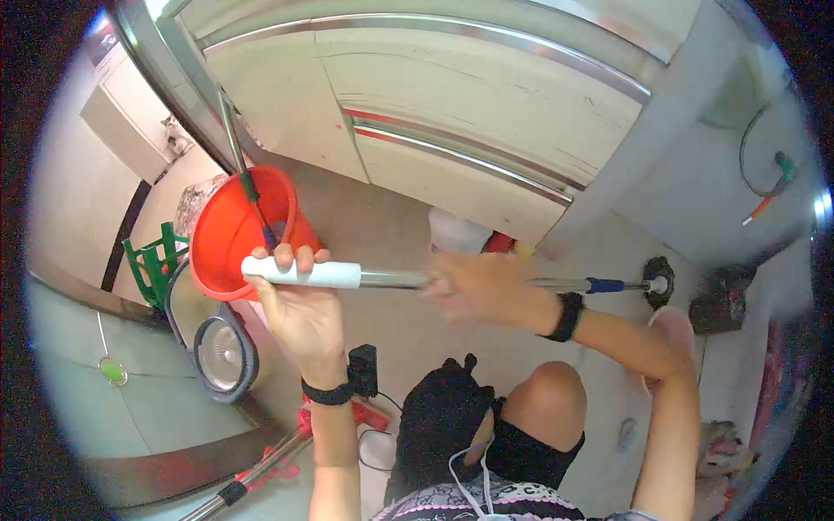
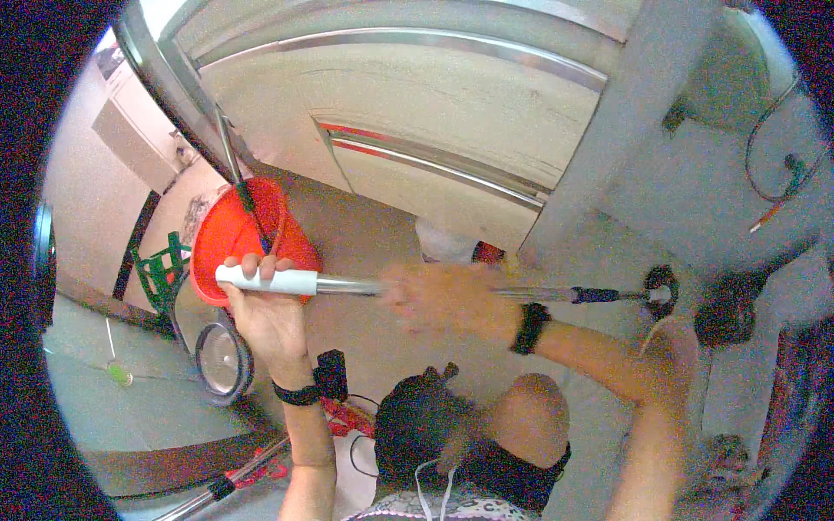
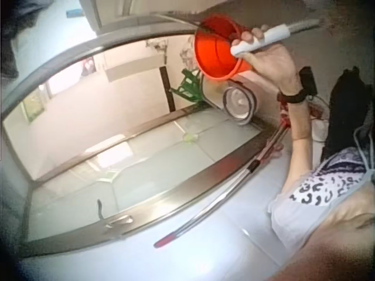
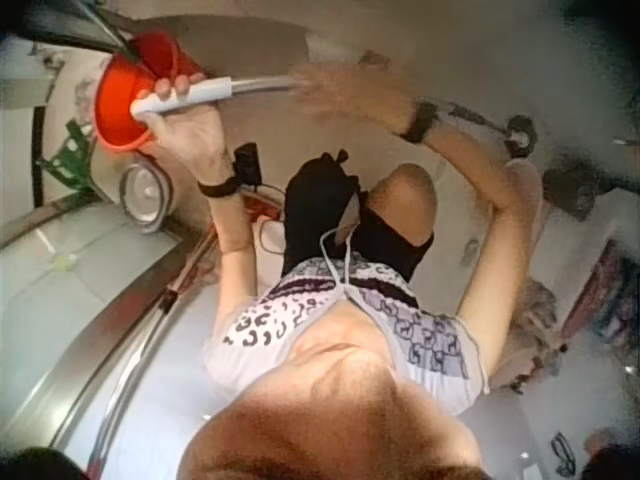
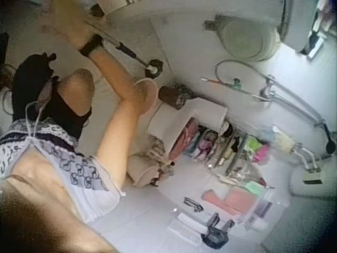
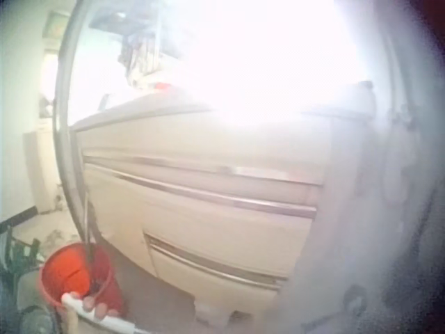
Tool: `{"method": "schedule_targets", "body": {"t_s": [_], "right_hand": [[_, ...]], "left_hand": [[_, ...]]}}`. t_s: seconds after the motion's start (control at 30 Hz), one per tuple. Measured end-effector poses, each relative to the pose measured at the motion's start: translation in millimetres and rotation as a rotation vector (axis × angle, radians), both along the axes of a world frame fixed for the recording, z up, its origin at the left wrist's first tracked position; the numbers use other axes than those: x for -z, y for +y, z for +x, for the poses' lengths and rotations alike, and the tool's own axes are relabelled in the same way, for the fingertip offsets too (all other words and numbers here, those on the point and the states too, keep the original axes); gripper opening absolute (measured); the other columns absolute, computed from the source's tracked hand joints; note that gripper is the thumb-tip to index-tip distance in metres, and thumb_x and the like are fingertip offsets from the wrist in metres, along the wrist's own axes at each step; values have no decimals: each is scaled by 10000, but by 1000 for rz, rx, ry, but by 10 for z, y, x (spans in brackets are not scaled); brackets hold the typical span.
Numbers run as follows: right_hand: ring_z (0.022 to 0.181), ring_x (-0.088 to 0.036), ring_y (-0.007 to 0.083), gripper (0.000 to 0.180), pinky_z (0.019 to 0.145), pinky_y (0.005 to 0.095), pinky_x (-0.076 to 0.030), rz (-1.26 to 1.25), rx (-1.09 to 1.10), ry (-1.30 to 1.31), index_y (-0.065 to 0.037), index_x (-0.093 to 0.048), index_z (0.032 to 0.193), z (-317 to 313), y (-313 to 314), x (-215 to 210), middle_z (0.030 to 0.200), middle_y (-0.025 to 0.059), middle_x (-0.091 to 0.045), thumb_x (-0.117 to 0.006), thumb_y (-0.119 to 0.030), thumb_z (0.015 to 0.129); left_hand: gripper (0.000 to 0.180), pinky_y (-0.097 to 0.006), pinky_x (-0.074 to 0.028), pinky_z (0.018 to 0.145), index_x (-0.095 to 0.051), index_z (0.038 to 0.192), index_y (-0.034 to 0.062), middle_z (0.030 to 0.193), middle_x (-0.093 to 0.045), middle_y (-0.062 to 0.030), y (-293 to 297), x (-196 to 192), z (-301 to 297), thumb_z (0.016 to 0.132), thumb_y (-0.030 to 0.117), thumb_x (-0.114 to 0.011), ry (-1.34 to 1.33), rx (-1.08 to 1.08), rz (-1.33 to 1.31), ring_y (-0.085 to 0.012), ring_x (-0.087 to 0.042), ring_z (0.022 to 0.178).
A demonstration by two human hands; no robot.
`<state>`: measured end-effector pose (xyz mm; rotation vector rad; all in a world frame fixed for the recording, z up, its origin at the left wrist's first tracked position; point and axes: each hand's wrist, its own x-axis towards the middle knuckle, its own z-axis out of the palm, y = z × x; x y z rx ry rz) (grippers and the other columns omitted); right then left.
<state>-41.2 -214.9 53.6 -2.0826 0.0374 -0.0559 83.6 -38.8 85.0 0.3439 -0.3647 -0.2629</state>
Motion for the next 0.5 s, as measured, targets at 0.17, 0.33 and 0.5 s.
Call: {"method": "schedule_targets", "body": {"t_s": [0.17, 0.33, 0.5], "right_hand": [[703, -622, 260, 339, 587, 353, -491, -311, -80, -58, -93, -499, 1015, 283, 238, -280, 848, 72, -629, -617, -223, 726], [744, -597, 288, 336, 635, 383, -475, -286, -65, -142, -77, -521, 1009, -360, -297, 150, 851, 92, -616, -562, -230, 713], [696, -572, 269, 231, 608, 369, -434, -606, 189, 282, -108, -583, 895, -1055, -857, 665, 814, 71, -603, -529, -252, 723]], "left_hand": [[214, -287, -332, 639, -429, 992, 58, 778, -354, -32, 64, -86, 32, 918, 245, -356, -78, -84, 24, -144, -339, 655], [224, -291, -338, 615, -456, 981, 81, 769, -383, -30, 81, -106, 50, 932, 266, -340, -39, -100, 52, -143, -347, 640], [198, -296, -325, 627, -446, 962, 49, 772, -359, -37, 119, 27, 57, 921, 213, -343, -26, -83, 6, -149, -345, 646]]}}
